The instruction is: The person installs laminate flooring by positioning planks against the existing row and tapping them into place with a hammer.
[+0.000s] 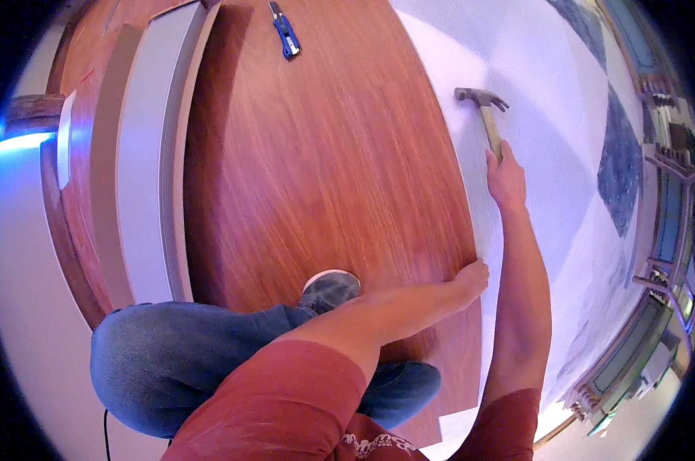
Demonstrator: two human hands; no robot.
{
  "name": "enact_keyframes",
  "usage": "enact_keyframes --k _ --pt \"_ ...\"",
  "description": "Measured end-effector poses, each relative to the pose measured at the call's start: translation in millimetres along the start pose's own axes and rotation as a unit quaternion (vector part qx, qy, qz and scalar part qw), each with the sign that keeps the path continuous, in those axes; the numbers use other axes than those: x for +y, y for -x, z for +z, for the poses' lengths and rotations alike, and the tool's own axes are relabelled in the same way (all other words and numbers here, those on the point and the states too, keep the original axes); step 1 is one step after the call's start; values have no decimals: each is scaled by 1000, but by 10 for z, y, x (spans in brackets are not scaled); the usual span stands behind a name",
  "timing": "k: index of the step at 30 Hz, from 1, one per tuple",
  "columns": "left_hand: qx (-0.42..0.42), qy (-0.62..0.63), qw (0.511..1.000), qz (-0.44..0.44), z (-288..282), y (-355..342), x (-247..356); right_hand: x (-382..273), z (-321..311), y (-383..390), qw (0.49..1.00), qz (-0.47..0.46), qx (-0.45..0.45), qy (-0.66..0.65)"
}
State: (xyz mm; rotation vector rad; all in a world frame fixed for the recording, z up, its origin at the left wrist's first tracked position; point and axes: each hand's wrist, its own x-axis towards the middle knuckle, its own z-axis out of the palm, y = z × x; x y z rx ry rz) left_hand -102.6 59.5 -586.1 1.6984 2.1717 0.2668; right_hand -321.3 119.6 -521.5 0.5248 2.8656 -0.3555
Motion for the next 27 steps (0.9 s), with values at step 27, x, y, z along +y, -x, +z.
enact_keyframes --k 27 --pt "13 37 997 72 -172 27 -285 1623 593 6433 800 581 68 -136"
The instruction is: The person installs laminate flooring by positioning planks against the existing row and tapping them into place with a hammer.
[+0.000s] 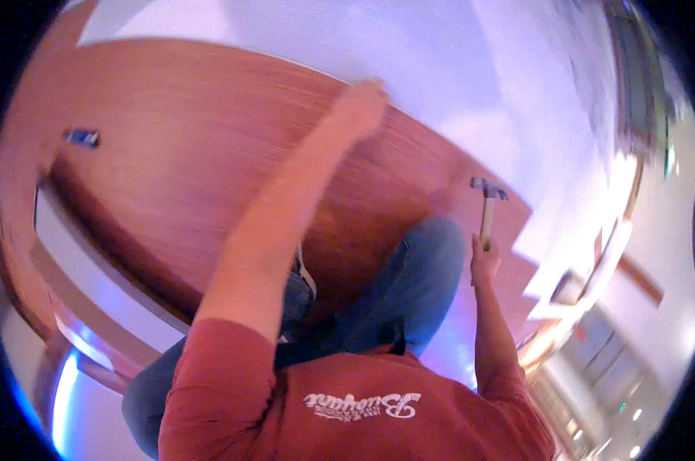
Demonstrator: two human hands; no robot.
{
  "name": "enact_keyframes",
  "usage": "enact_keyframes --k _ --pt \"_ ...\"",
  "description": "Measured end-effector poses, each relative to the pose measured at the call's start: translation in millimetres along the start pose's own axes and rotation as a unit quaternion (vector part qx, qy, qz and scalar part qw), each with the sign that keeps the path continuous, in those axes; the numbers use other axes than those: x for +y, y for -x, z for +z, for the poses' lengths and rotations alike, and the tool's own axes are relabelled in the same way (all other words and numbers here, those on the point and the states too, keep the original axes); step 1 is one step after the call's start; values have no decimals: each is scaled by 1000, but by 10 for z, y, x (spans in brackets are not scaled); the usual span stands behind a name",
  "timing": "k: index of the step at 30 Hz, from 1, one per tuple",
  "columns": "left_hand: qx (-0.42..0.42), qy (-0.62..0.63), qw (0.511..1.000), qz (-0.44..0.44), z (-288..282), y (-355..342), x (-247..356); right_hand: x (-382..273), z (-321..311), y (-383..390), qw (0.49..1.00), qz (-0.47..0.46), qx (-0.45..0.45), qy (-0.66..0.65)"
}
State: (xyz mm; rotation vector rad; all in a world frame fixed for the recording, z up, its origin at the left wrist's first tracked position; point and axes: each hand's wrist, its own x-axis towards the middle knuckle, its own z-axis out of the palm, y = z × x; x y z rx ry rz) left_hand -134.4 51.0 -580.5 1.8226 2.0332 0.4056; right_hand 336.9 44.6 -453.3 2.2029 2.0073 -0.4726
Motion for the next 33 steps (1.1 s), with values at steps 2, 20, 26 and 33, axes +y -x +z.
enact_keyframes --k 2,20,26,33 --pt "44 -15 997 60 83 -19 -4 991 250 271 1000 5 17 -22" --pt "-44 -242 969 -33 386 -134 637 1397 254 -603 968 -189 153 -54" --pt "-90 -139 986 34 417 -353 1393 771 176 -1956 958 -231 168 -31" --pt "-65 -98 992 49 483 -465 1534 1108 199 -2538 975 -179 117 54"
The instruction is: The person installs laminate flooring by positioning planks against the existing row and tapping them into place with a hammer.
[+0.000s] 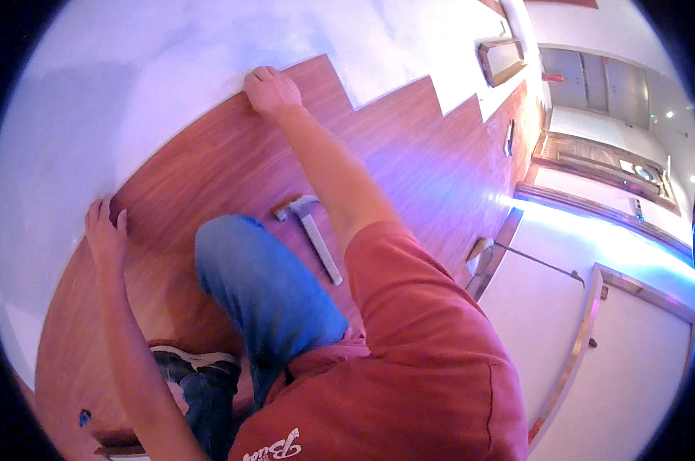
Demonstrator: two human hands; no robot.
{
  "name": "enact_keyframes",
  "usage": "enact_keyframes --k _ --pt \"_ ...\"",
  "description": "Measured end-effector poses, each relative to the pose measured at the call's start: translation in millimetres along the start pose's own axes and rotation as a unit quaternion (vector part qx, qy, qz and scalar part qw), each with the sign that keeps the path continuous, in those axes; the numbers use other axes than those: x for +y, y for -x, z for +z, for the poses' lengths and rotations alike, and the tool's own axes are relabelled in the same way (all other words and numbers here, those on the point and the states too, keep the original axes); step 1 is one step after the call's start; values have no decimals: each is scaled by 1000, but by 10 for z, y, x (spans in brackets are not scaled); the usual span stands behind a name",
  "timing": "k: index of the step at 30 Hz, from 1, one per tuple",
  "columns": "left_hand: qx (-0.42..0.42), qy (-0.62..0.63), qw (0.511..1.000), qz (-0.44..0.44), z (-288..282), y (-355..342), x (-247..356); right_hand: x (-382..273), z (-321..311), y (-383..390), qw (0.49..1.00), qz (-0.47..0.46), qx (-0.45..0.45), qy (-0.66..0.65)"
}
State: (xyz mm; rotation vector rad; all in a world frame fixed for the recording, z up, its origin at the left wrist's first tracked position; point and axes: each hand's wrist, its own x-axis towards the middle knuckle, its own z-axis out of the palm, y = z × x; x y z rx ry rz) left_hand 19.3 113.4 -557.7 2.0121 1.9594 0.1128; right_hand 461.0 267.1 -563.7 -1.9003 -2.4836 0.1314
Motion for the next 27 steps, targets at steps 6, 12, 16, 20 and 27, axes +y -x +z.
enact_keyframes --k 6,12,16,20,27 --pt "5 22 999 -27 26 -256 54 324 56 -80 991 -120 50 22" --pt "-24 61 997 -29 57 -342 -4 348 -11 -123 989 -115 87 -7" --pt "-16 36 998 -46 -125 -202 -80 135 -134 -134 989 -107 93 -44" --pt "-34 45 998 -39 -57 -300 139 303 -33 -112 989 -101 102 -22" --pt "-7 -13 1000 -26 -19 -117 24 143 190 16 989 -68 119 -47"
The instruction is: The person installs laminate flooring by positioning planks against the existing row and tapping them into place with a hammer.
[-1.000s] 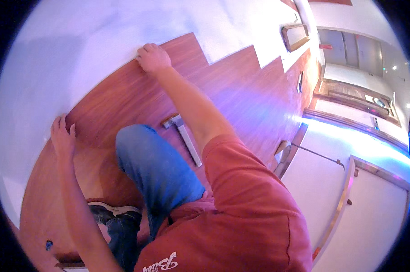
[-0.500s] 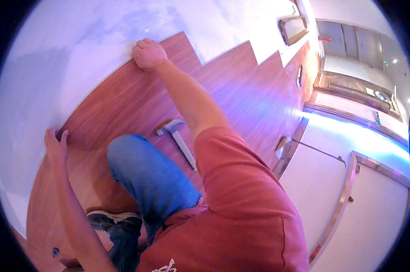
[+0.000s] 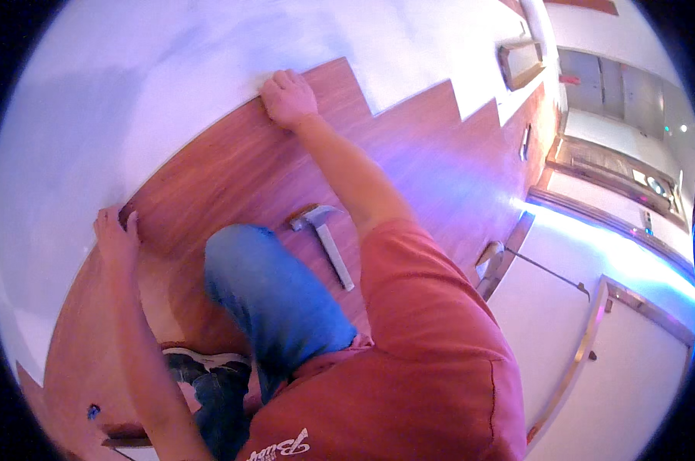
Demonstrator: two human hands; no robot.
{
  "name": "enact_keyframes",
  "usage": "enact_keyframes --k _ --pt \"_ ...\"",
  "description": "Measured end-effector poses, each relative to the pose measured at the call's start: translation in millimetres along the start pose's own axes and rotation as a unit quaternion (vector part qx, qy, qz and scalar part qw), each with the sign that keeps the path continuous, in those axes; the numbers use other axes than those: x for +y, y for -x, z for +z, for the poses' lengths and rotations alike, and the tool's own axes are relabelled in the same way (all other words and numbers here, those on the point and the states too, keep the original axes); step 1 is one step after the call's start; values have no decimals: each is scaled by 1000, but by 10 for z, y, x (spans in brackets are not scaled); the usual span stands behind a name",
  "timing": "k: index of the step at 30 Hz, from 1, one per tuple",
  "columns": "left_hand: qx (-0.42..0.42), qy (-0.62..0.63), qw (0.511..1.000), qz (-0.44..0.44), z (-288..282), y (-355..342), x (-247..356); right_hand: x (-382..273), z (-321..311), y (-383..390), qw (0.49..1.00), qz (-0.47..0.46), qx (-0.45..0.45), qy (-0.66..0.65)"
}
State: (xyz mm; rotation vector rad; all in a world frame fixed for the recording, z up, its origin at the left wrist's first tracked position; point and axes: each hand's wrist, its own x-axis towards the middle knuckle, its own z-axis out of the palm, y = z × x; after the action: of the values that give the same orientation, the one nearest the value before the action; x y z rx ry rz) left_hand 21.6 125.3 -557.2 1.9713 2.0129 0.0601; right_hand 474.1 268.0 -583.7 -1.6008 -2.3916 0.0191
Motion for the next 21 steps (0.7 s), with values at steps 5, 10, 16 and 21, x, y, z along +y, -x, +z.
enact_keyframes --k 5,10,16,21 --pt "87 -42 995 6 217 230 358 128 -44 -35 998 25 -19 50" --pt "75 -8 997 8 247 186 7 120 -218 -716 997 -43 41 57" --pt "83 -36 996 -6 305 214 218 -238 -92 223 969 230 90 -6" --pt "97 -51 994 -20 353 249 201 -515 -118 773 973 230 -2 -2"
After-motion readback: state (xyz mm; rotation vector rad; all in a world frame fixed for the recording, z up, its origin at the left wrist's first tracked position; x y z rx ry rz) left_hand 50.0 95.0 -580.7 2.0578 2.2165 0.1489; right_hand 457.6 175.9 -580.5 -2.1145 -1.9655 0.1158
